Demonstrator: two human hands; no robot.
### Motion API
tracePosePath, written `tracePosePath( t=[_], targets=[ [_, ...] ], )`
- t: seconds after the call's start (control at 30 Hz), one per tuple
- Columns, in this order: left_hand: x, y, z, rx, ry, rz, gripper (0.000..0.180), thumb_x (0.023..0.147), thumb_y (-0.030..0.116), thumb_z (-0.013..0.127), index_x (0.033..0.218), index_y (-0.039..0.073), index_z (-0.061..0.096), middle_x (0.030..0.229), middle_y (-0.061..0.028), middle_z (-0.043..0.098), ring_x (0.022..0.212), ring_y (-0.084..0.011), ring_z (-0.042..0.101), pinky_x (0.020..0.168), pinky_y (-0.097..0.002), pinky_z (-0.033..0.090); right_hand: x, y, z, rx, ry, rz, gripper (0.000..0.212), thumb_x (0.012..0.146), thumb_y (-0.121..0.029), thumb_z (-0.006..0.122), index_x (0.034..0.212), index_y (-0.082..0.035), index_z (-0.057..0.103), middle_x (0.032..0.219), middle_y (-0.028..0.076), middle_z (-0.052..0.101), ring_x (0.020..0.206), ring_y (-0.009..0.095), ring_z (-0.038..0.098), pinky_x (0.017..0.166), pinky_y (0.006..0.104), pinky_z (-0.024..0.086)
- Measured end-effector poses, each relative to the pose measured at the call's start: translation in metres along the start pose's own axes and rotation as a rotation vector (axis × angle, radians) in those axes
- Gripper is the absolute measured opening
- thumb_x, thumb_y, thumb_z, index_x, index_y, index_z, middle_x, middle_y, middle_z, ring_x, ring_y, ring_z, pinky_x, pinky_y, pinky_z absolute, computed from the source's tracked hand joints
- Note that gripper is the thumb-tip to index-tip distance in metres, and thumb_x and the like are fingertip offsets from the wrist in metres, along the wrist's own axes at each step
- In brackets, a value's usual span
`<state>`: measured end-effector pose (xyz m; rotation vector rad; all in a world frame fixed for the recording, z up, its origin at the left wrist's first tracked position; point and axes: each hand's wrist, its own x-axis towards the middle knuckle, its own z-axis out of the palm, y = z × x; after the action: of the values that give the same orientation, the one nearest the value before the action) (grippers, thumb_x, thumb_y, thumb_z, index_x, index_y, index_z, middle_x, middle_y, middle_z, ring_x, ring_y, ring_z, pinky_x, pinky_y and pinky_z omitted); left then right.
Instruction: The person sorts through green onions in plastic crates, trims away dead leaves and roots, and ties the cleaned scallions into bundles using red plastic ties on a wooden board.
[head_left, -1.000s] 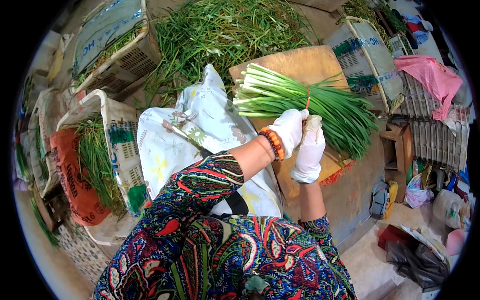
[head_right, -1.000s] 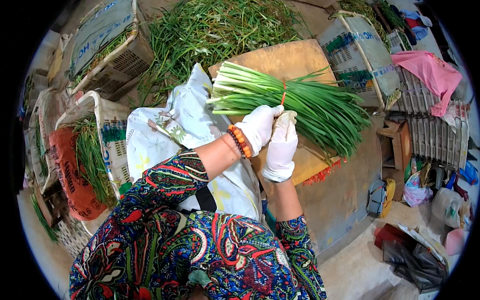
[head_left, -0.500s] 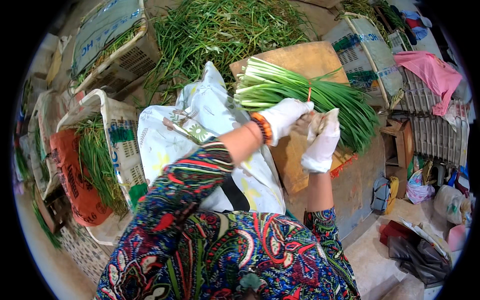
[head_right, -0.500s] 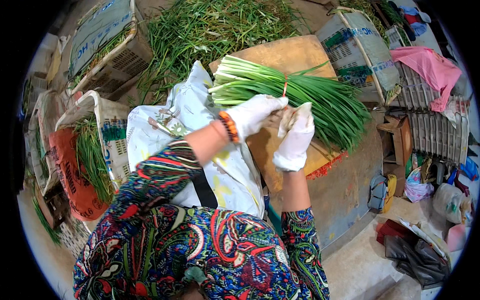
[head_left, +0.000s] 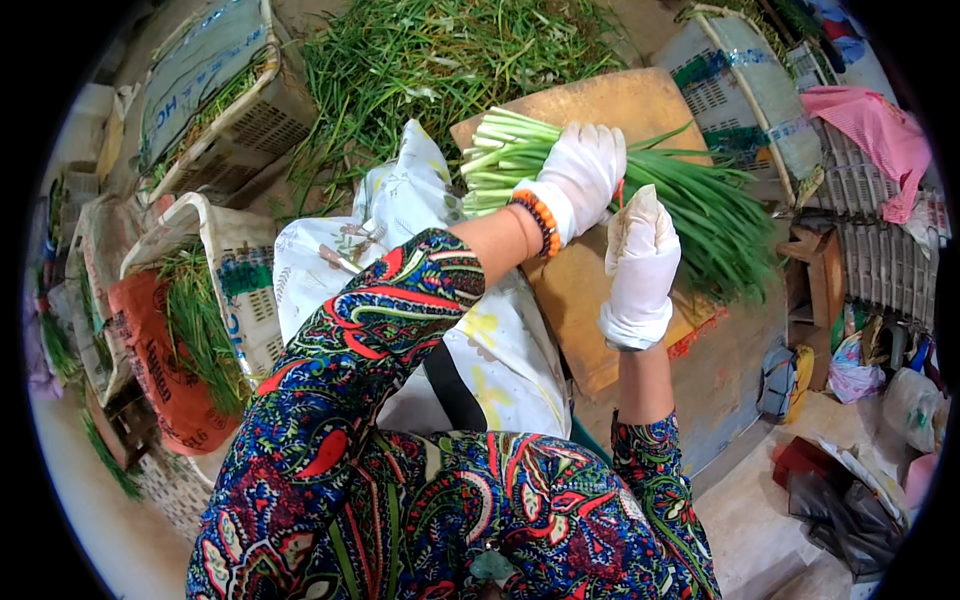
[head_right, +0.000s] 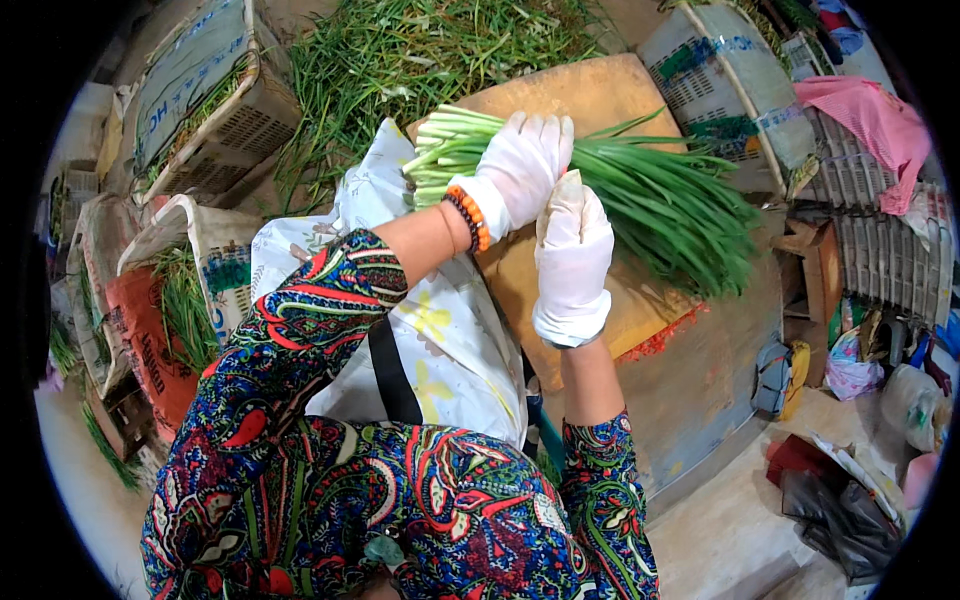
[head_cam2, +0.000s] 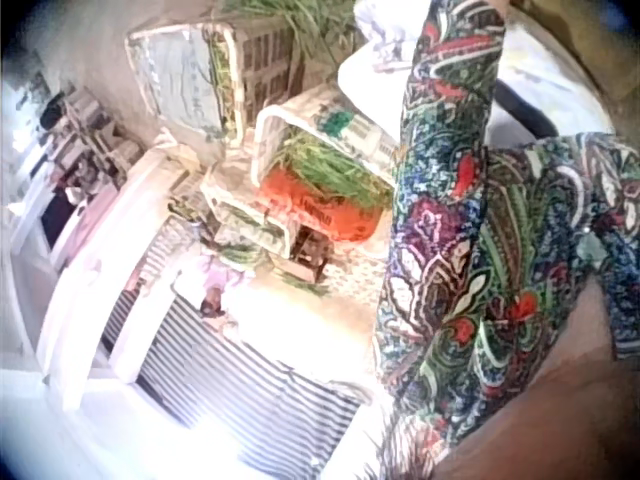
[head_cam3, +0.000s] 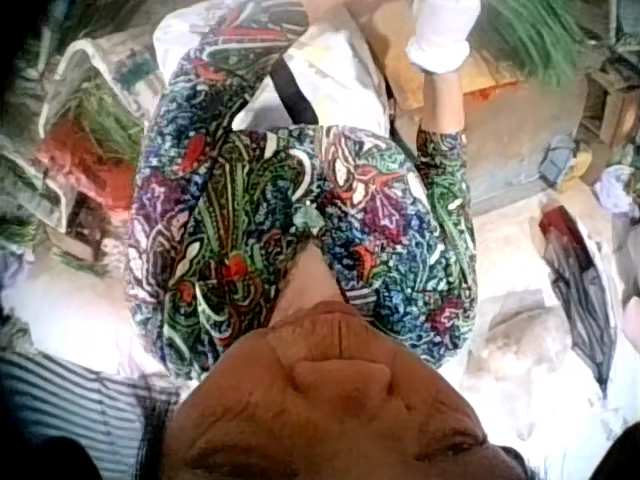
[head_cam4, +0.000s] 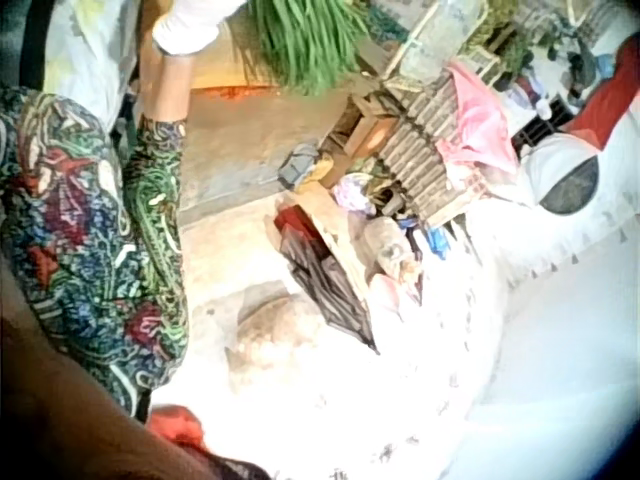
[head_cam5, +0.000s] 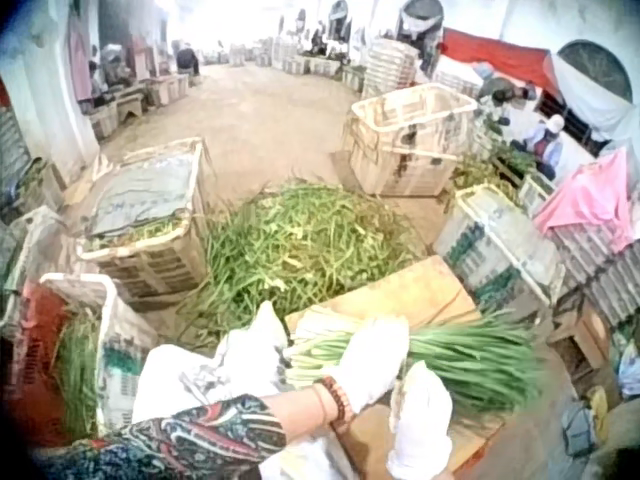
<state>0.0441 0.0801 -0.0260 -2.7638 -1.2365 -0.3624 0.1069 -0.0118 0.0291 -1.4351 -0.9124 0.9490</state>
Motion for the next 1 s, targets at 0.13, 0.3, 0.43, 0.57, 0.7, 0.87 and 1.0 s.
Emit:
tracePosePath(
  t=[0.13, 0.3, 0.43, 0.57, 0.7, 0.87, 1.0],
  targets=[
    [0.006, -0.005, 0.003, -0.171, -0.047, 0.06, 0.042, 0.07, 0.032, 0.06, 0.098, 0.002, 0.051, 0.084, -0.0101, 0.056, 0.079, -0.025, 0.057, 0.071, -0.0371, 0.042, -0.026, 0.036, -0.014, -0.184, 0.027, 0.039, 0.025, 0.093, -0.017, 0.045, 0.074, -0.001, 0.048, 0.062, 0.0, 0.042, 0.057, 0.01, 0.034, 0.051, 0.0273, 0.034],
    [0.007, 0.002, 0.007, -0.129, 0.047, 0.091, 0.046, 0.06, 0.036, 0.07, 0.087, 0.005, 0.052, 0.08, -0.0093, 0.056, 0.074, -0.0239, 0.058, 0.067, -0.0342, 0.043, -0.049, 0.064, -0.028, -0.346, 0.046, -0.037, 0.021, 0.092, -0.015, 0.046, 0.077, -0.001, 0.05, 0.06, 0.007, 0.043, 0.056, 0.016, 0.037, 0.052, 0.0304, 0.036],
    [-0.003, -0.003, -0.01, -0.121, -0.116, -0.02, 0.074, 0.057, 0.043, 0.074, 0.11, -0.001, 0.047, 0.096, -0.011, 0.056, 0.091, -0.0257, 0.054, 0.086, -0.0399, 0.038, -0.039, 0.07, -0.053, -0.284, -0.071, -0.002, 0.022, 0.092, -0.022, 0.046, 0.08, -0.003, 0.05, 0.059, 0.006, 0.044, 0.053, 0.014, 0.045, 0.047, 0.0296, 0.038],
    [-0.032, 0.007, -0.034, -0.106, -0.012, 0.124, 0.101, 0.058, 0.039, 0.076, 0.136, 0.002, 0.024, 0.134, -0.0161, 0.036, 0.126, -0.0283, 0.032, 0.104, -0.0457, 0.021, -0.04, 0.035, -0.054, 0.225, 0.023, 0.198, 0.028, 0.093, -0.029, 0.042, 0.079, -0.006, 0.047, 0.061, 0.003, 0.047, 0.046, 0.009, 0.043, 0.042, 0.023, 0.038],
    [-0.068, 0.015, -0.055, -0.614, 0.083, 0.133, 0.052, 0.072, 0.026, 0.068, 0.114, 0.001, 0.051, 0.112, -0.0099, 0.055, 0.103, -0.0201, 0.05, 0.089, -0.0346, 0.038, -0.05, 0.032, -0.043, 0.258, 0.184, 0.151, 0.026, 0.094, -0.028, 0.042, 0.077, -0.008, 0.045, 0.062, 0.003, 0.049, 0.045, 0.008, 0.041, 0.042, 0.021, 0.036],
    [-0.096, 0.044, -0.005, -2.211, -0.484, -0.612, 0.03, 0.093, 0.03, 0.045, 0.098, 0.003, 0.058, 0.088, -0.0002, 0.06, 0.077, -0.0086, 0.054, 0.074, -0.0237, 0.043, -0.06, 0.036, -0.026, 0.3, 0.045, 0.143, 0.022, 0.094, -0.025, 0.042, 0.084, -0.006, 0.049, 0.061, 0.001, 0.049, 0.046, 0.007, 0.039, 0.041, 0.0208, 0.033],
    [-0.071, 0.065, -0.015, -2.659, -0.365, -1.053, 0.028, 0.094, 0.024, 0.04, 0.096, 0.0, 0.056, 0.09, -0.0086, 0.061, 0.083, -0.016, 0.058, 0.076, -0.0261, 0.046, -0.058, 0.056, -0.028, 0.205, 0.062, 0.061, 0.025, 0.094, -0.021, 0.04, 0.105, -0.002, 0.052, 0.083, 0.001, 0.056, 0.071, 0.007, 0.051, 0.062, 0.0207, 0.043]
  ],
)
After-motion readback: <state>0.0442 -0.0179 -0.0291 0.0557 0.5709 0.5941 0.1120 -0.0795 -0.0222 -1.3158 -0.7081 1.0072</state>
